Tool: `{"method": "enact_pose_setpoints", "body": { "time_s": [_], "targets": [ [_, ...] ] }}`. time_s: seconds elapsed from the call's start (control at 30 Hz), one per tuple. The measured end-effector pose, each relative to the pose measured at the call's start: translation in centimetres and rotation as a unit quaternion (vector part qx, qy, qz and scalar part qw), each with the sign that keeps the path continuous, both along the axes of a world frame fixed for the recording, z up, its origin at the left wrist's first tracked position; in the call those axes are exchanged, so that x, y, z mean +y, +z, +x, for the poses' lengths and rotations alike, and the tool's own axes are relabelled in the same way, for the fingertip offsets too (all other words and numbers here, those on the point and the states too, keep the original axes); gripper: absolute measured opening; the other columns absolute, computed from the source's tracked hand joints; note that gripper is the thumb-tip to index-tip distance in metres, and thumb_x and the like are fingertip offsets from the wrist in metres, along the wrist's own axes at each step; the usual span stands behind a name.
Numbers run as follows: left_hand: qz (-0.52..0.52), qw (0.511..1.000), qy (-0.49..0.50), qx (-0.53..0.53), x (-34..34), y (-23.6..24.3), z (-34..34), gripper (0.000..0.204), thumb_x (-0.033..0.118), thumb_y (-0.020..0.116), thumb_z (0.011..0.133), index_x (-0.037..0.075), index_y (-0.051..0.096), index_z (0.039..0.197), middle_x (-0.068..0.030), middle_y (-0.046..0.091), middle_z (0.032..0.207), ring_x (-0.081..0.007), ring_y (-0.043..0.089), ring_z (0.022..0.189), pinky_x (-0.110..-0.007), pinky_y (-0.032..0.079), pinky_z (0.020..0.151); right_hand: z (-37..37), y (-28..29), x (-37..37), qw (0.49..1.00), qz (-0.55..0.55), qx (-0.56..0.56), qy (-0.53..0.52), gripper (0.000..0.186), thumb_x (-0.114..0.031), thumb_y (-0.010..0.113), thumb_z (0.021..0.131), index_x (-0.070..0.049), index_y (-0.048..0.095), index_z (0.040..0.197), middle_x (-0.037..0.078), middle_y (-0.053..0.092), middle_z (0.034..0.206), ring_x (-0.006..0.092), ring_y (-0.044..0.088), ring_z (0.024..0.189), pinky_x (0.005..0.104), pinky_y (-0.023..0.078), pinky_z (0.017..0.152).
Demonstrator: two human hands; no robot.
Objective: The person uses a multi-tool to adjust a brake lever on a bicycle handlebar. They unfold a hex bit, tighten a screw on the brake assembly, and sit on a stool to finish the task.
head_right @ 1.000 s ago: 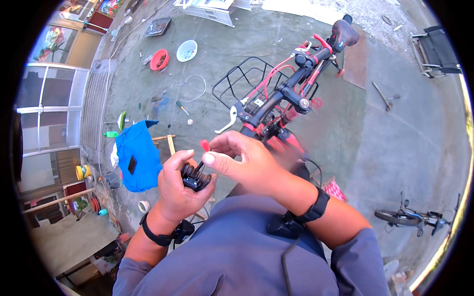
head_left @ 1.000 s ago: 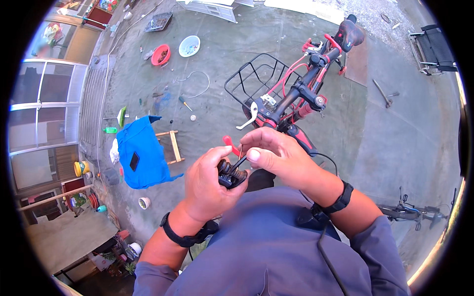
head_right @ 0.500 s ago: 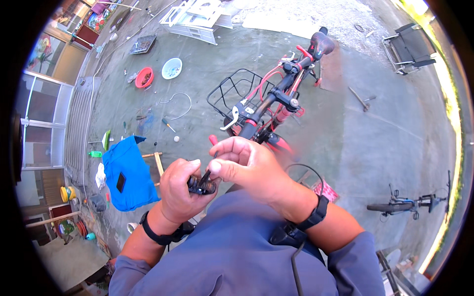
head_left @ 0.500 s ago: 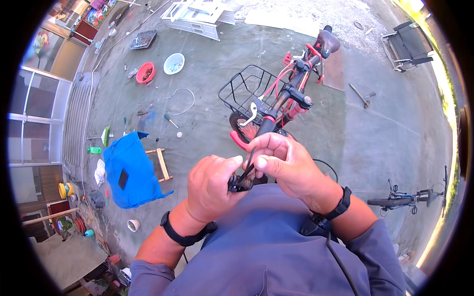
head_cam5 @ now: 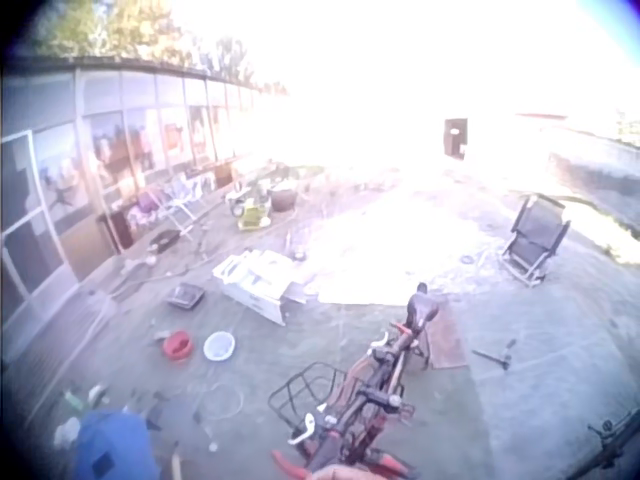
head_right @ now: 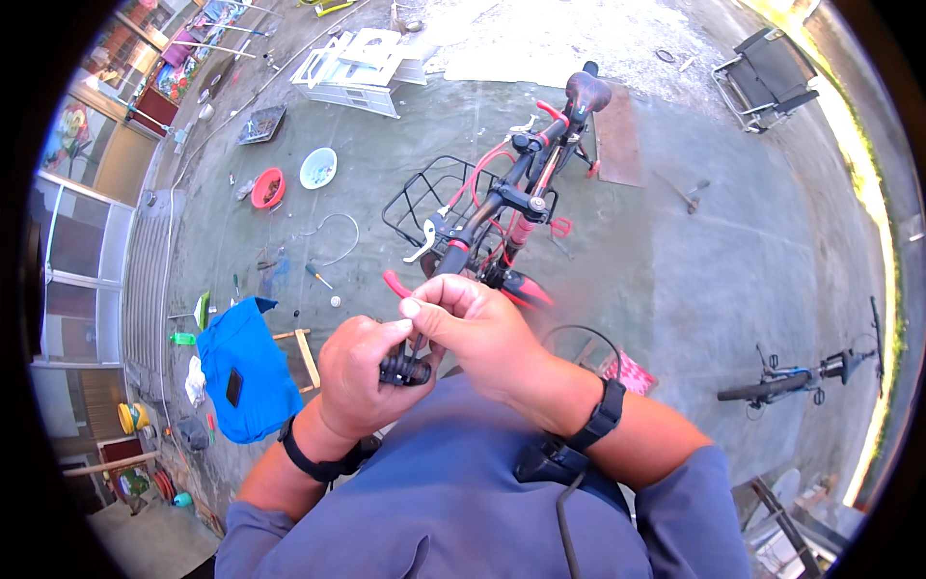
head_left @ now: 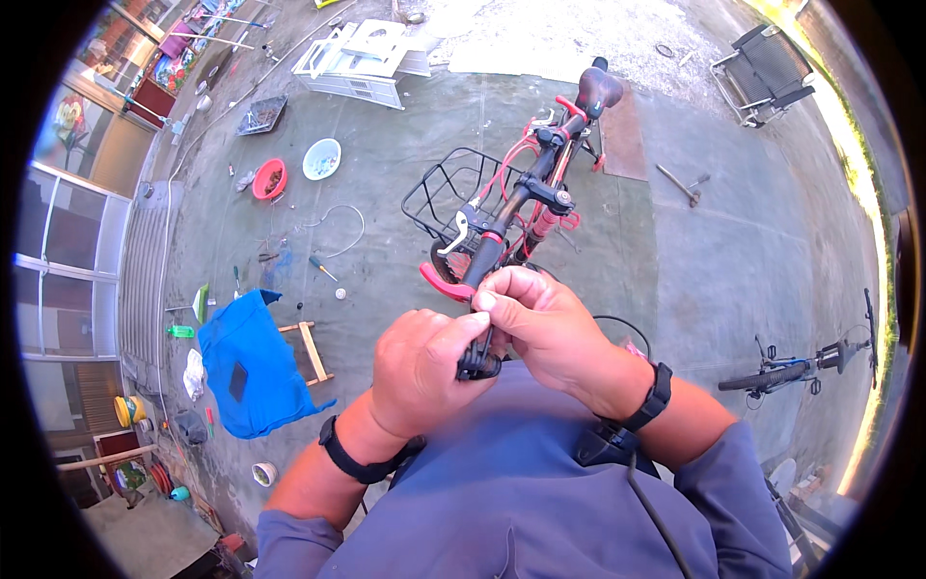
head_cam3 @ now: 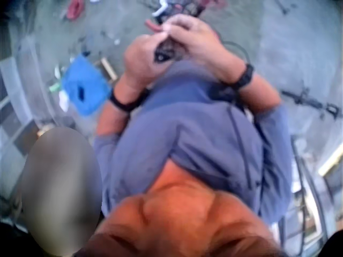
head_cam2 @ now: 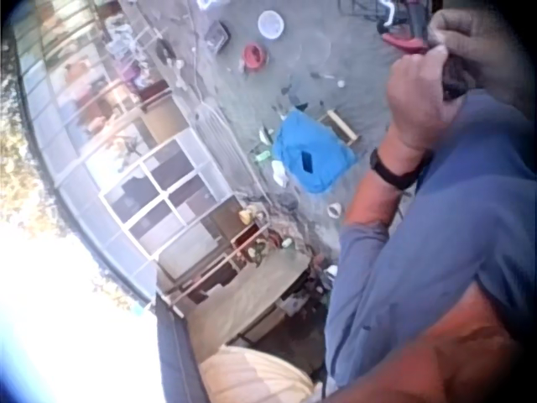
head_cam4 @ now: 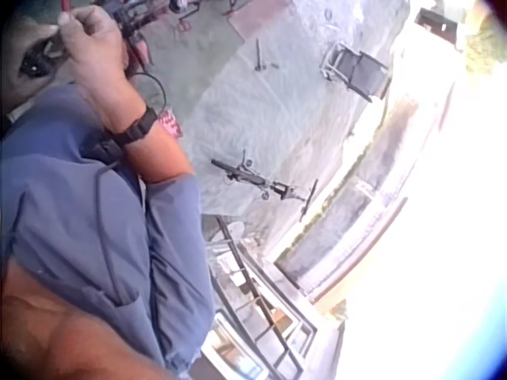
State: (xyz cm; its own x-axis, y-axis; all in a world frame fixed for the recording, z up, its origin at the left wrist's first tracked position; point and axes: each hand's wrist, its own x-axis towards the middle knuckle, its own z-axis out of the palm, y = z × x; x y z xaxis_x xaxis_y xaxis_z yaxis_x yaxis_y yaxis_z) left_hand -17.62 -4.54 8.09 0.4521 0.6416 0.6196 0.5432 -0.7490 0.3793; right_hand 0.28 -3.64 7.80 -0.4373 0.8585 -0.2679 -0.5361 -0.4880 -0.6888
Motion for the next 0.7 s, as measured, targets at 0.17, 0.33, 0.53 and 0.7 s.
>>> {"method": "enact_pose_setpoints", "body": {
  "time_s": [0.17, 0.33, 0.53, 0.7],
  "targets": [
    [-0.056, 0.996, 0.033, -0.058, 0.1, 1.3, 0.4, 0.059, 0.008, 0.086, 0.063, 0.009, 0.054, 0.113, -0.0092, 0.062, 0.088, -0.0275, 0.063, 0.072, -0.038, 0.052, 0.066, 1.5, -0.2, -0.3, 0.992, 0.118, -0.028, 0.032, 0.046, -0.022, 0.066, 0.097, -0.006, 0.056, 0.139, 0.002, 0.055, 0.126, 0.0164, 0.055, 0.118, 0.0329, 0.046, 0.1],
    [-0.104, 0.984, 0.004, -0.142, 1.7, 2.7, 1.4, 0.051, 0.006, 0.083, 0.07, 0.007, 0.052, 0.11, -0.0167, 0.064, 0.109, -0.0354, 0.064, 0.104, -0.047, 0.051, 0.095, 2.8, -0.3, 0.6, 0.939, 0.31, -0.15, 0.019, 0.055, -0.023, 0.068, 0.096, -0.007, 0.05, 0.145, 0.007, 0.044, 0.139, 0.0204, 0.052, 0.123, 0.0356, 0.044, 0.103],
    [-0.27, 0.925, -0.086, -0.253, 2.1, 2.0, 1.9, 0.042, -0.001, 0.07, 0.078, 0.007, 0.047, 0.112, -0.0197, 0.062, 0.121, -0.0326, 0.059, 0.121, -0.049, 0.045, 0.106, 4.3, -0.8, 1.6, 0.988, 0.131, -0.063, -0.05, 0.054, -0.025, 0.066, 0.097, -0.003, 0.045, 0.142, 0.009, 0.052, 0.132, 0.02, 0.054, 0.121, 0.0354, 0.043, 0.103],
    [-0.342, 0.896, -0.041, -0.279, 2.0, 1.5, 2.8, 0.037, 0.002, 0.067, 0.082, 0.005, 0.045, 0.111, -0.0185, 0.062, 0.11, -0.0275, 0.065, 0.107, -0.043, 0.052, 0.096, 5.7, -1.3, 1.9, 0.989, 0.13, -0.053, -0.051, 0.046, -0.026, 0.057, 0.099, -0.004, 0.047, 0.139, 0.009, 0.056, 0.127, 0.0192, 0.055, 0.118, 0.0348, 0.043, 0.101]
  ]
}}
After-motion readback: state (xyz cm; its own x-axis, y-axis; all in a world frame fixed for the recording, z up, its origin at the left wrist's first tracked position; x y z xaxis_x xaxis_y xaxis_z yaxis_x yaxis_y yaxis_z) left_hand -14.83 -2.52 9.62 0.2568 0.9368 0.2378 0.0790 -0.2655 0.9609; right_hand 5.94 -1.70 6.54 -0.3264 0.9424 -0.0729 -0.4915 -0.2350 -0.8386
